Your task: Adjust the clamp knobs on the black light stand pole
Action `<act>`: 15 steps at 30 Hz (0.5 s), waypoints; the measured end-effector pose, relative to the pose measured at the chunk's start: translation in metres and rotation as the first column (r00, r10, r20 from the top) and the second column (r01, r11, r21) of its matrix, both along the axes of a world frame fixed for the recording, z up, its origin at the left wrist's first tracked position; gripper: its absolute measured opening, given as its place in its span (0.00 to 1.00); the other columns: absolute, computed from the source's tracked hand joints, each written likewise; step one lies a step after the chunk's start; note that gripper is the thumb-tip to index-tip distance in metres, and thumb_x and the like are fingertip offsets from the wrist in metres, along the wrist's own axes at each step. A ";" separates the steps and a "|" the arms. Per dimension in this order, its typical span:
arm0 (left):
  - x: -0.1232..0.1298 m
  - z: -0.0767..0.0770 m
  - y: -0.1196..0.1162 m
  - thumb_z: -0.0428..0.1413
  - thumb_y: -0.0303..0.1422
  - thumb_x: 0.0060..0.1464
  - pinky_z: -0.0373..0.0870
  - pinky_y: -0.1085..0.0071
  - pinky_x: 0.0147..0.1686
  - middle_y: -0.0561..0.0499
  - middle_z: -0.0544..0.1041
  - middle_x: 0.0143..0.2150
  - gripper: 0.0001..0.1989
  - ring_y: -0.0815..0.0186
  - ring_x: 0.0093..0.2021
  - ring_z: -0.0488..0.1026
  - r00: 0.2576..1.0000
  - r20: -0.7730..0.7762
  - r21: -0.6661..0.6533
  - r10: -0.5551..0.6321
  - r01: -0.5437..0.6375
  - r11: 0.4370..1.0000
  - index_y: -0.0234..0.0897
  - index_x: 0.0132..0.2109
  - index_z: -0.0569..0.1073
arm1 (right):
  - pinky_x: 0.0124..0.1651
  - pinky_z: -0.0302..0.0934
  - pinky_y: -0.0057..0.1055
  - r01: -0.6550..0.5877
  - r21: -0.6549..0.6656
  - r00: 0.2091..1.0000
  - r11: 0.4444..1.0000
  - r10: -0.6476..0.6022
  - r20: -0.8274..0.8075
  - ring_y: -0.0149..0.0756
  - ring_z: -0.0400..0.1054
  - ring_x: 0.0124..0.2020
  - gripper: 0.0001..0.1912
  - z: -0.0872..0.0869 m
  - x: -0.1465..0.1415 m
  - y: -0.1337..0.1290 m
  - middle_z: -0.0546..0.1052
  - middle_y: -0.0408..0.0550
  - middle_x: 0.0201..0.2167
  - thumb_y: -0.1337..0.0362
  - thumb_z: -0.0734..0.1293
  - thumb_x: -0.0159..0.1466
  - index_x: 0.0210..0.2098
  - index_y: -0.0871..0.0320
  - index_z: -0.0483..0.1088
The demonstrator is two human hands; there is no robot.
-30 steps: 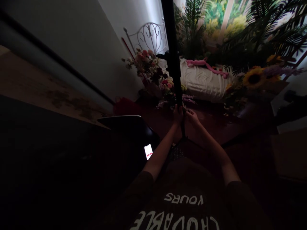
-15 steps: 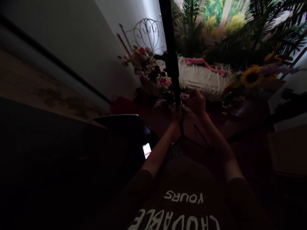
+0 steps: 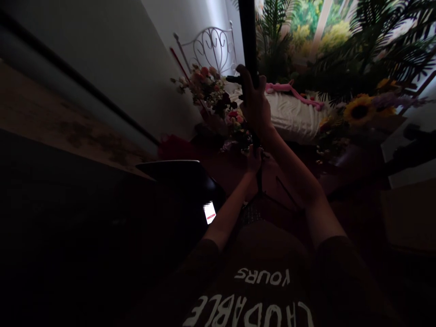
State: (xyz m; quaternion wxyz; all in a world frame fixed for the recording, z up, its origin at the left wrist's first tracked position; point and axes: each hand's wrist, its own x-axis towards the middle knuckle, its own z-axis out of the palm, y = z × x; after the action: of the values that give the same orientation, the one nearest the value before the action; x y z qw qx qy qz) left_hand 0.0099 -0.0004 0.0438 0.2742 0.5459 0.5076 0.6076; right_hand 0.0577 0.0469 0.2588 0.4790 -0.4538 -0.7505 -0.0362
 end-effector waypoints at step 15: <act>0.004 -0.005 0.009 0.52 0.44 0.63 0.69 0.68 0.45 0.42 0.79 0.40 0.16 0.62 0.42 0.76 1.000 0.003 0.010 -0.031 0.031 0.999 0.37 0.48 0.70 | 0.49 0.72 0.42 -0.118 -0.187 0.989 0.975 0.098 -0.112 0.47 0.73 0.50 0.35 -0.069 0.009 -0.023 0.56 0.57 0.64 0.72 0.64 0.62 0.67 0.50 0.54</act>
State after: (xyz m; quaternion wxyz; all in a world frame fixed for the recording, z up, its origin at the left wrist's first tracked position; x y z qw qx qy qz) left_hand 0.0143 0.0088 0.0388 0.2815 0.5543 0.4955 0.6065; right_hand 0.0666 0.0243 0.1897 0.4715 -0.4580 -0.7487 0.0861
